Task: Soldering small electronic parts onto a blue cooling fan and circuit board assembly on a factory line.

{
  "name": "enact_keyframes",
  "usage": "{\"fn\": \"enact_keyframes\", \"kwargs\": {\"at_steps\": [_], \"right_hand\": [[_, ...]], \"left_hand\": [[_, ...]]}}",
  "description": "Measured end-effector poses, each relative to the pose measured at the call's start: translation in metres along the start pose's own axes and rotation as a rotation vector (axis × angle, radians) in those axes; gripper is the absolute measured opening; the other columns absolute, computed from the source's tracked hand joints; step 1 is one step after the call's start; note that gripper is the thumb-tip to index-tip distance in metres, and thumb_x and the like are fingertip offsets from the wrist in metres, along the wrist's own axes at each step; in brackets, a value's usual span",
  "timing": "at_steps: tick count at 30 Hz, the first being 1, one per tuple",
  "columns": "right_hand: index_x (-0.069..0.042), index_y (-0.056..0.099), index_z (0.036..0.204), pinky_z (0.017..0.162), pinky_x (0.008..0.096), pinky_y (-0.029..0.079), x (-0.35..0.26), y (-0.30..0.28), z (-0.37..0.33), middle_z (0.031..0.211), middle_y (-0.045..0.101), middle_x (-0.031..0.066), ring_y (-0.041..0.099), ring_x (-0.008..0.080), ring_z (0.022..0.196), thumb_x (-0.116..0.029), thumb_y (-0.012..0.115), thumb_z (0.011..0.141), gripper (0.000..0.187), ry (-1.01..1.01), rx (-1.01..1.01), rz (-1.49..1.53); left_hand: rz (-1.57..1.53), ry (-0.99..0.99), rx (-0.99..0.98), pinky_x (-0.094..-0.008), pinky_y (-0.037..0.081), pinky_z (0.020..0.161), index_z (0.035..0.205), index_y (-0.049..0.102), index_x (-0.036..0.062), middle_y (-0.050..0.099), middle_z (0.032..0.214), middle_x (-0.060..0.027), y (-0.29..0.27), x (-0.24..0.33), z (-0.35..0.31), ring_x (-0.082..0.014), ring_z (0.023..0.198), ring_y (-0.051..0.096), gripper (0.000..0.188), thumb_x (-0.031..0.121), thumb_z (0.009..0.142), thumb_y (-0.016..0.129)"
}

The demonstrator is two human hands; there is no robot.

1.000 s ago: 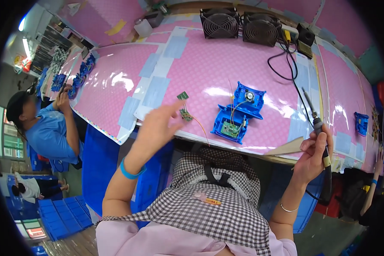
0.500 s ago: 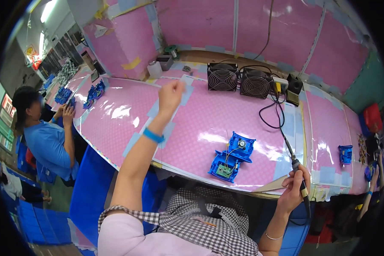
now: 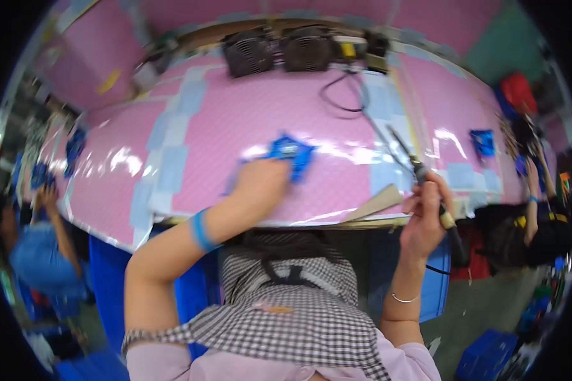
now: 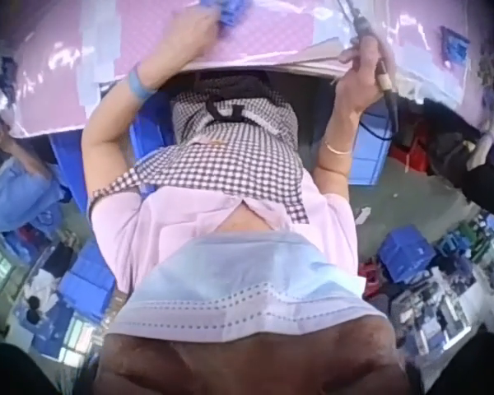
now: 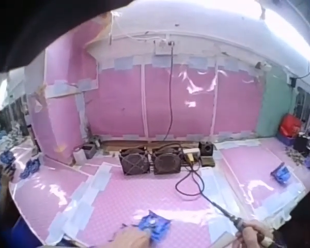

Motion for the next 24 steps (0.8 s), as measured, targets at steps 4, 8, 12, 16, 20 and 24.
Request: {"fn": "enact_keyframes", "kwargs": {"at_steps": [4, 8, 12, 16, 20, 24], "right_hand": [[0.004, 0.064, 0.106, 0.048, 0.0207, 0.042, 0.006, -0.009, 0.014, 0.078, 0.063, 0.0108, 0.053, 0.0092, 0.053, -0.007, 0.059, 0.091, 0.019, -0.01, 0.011, -0.075], [0.002, 0.06, 0.113, 0.047, 0.0208, 0.041, 0.006, -0.039, 0.045, 0.081, 0.063, 0.0109, 0.052, 0.0095, 0.052, -0.021, 0.061, 0.094, 0.03, -0.143, 0.017, 0.045], [-0.001, 0.06, 0.109, 0.051, 0.021, 0.042, 0.01, -0.087, 0.096, 0.072, 0.06, 0.0053, 0.051, 0.0081, 0.054, -0.025, 0.056, 0.097, 0.027, -0.197, 0.146, -0.22], [-0.007, 0.059, 0.104, 0.061, 0.0329, 0.047, 0.042, -0.172, 0.188, 0.076, 0.061, 0.0092, 0.06, 0.021, 0.068, -0.017, 0.073, 0.082, 0.028, -0.503, 0.446, -0.905], [-0.012, 0.051, 0.109, 0.083, 0.0415, 0.045, 0.077, -0.216, 0.257, 0.101, 0.061, 0.0162, 0.057, 0.0349, 0.095, -0.026, 0.089, 0.056, 0.066, -0.28, 0.369, -0.948], [-0.01, 0.047, 0.105, 0.077, 0.0414, 0.047, 0.104, -0.246, 0.275, 0.092, 0.06, 0.0155, 0.059, 0.0344, 0.086, -0.025, 0.09, 0.051, 0.07, -0.261, 0.191, -1.072]], "left_hand": [[0.126, -0.378, 0.224, -0.0489, 0.047, 0.066, 0.088, 0.066, 0.0047, 0.064, 0.08, -0.0192, -0.016, -0.138, -0.056, -0.0397, 0.076, 0.062, 0.017, 0.019, 0.079, 0.061], [0.439, -0.624, 0.568, -0.0455, 0.045, 0.087, 0.116, 0.059, 0.0001, 0.059, 0.109, -0.022, -0.042, -0.33, -0.144, -0.0402, 0.099, 0.057, 0.041, 0.014, 0.079, 0.067], [0.198, -0.576, 0.803, -0.038, 0.047, 0.077, 0.108, 0.059, -0.0038, 0.063, 0.097, -0.0174, -0.071, -0.321, -0.144, -0.0288, 0.083, 0.06, 0.032, 0.015, 0.083, 0.067], [-1.432, -0.533, 0.635, -0.0214, 0.038, 0.053, 0.091, 0.059, 0.0048, 0.059, 0.08, -0.0032, -0.037, -0.213, -0.133, -0.0073, 0.061, 0.047, 0.019, 0.022, 0.095, 0.052], [-1.989, -0.59, 0.575, -0.0207, 0.028, 0.042, 0.087, 0.059, 0.0109, 0.052, 0.066, 0.0035, 0.026, -0.134, -0.124, -0.0048, 0.048, 0.038, 0.028, 0.032, 0.1, 0.046], [-2.092, -0.267, 0.45, -0.0228, 0.023, 0.041, 0.079, 0.055, 0.0102, 0.04, 0.058, 0.0026, 0.055, -0.133, -0.119, -0.0055, 0.044, 0.029, 0.032, 0.033, 0.1, 0.047]]}}
Point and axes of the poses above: each hand's wrist, its own z-axis towards the middle knuckle, its own y-axis out of the palm, x = y × z, the point moved 3 cm from there along z, towards the middle knuckle
